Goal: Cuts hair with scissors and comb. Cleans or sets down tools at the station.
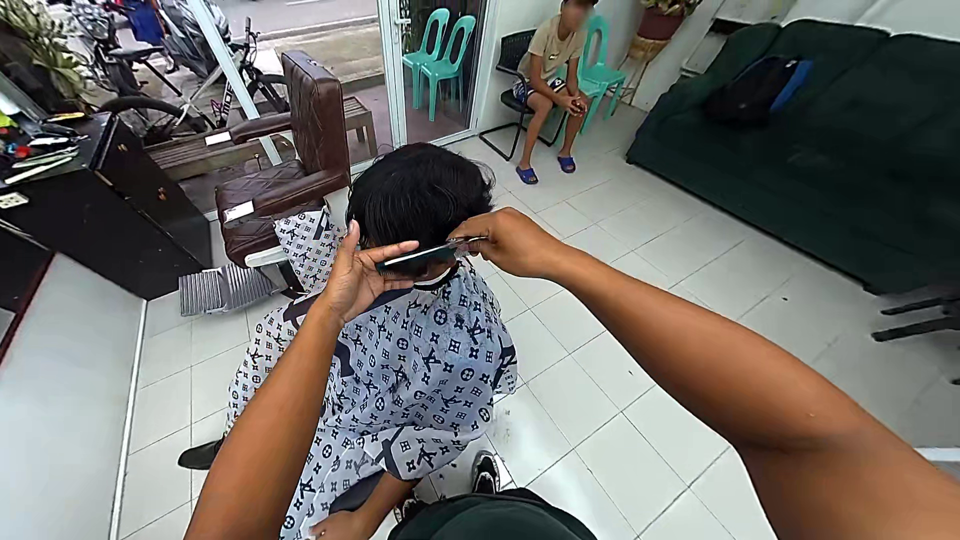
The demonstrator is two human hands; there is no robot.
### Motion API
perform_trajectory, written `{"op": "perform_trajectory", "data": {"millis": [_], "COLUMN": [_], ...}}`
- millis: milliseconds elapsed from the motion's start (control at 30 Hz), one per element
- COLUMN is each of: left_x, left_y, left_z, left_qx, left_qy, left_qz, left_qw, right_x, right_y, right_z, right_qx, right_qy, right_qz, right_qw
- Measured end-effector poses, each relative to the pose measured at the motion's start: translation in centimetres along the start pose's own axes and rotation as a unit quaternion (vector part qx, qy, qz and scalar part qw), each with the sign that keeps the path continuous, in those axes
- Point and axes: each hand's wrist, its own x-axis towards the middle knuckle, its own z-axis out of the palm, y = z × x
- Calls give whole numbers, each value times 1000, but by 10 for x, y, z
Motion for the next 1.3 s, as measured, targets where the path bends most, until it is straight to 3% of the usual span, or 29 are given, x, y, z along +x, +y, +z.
{"op": "perform_trajectory", "data": {"millis": [133, 200, 267, 367, 500, 633, 700, 767, 833, 900, 1033, 1300], "left_x": [0, -2, -2, -3, -2, -3, -4, -4, -5, -5, -5, -3], "left_y": [-3, -7, -12, -22, -21, -14, -12, -11, -10, -9, -8, -10], "left_z": [-2, -4, -6, -3, 12, 12, 12, 11, 10, 10, 8, 8], "left_qx": [-19, -4, 6, 5, -17, -63, -71, -79, -81, -75, -67, -58], "left_qy": [13, 6, -12, 15, 117, 103, 94, 85, 86, 90, 96, 113], "left_qz": [-54, -51, -31, -9, -29, -77, -88, -89, -90, -80, -67, -56], "left_qw": [998, 999, 999, 1000, 993, 990, 989, 989, 989, 990, 991, 990], "right_x": [-13, -33, -54, -48, -37, -57, -62, -66, -73, -76, -65, -33], "right_y": [3, 1, -10, -41, -55, -32, -27, -20, -6, 8, 8, -8], "right_z": [18, 36, 64, 105, 117, 94, 76, 61, 50, 39, 34, 60], "right_qx": [-91, -45, 141, 333, 302, 442, 319, 44, -202, -354, -425, -421], "right_qy": [53, 85, 155, 242, 138, 84, 84, 96, 117, 129, 138, 142], "right_qz": [-83, -75, 29, 198, 228, 220, 263, 269, 186, 102, 47, 5], "right_qw": [991, 993, 977, 890, 915, 866, 907, 957, 954, 921, 893, 896]}}
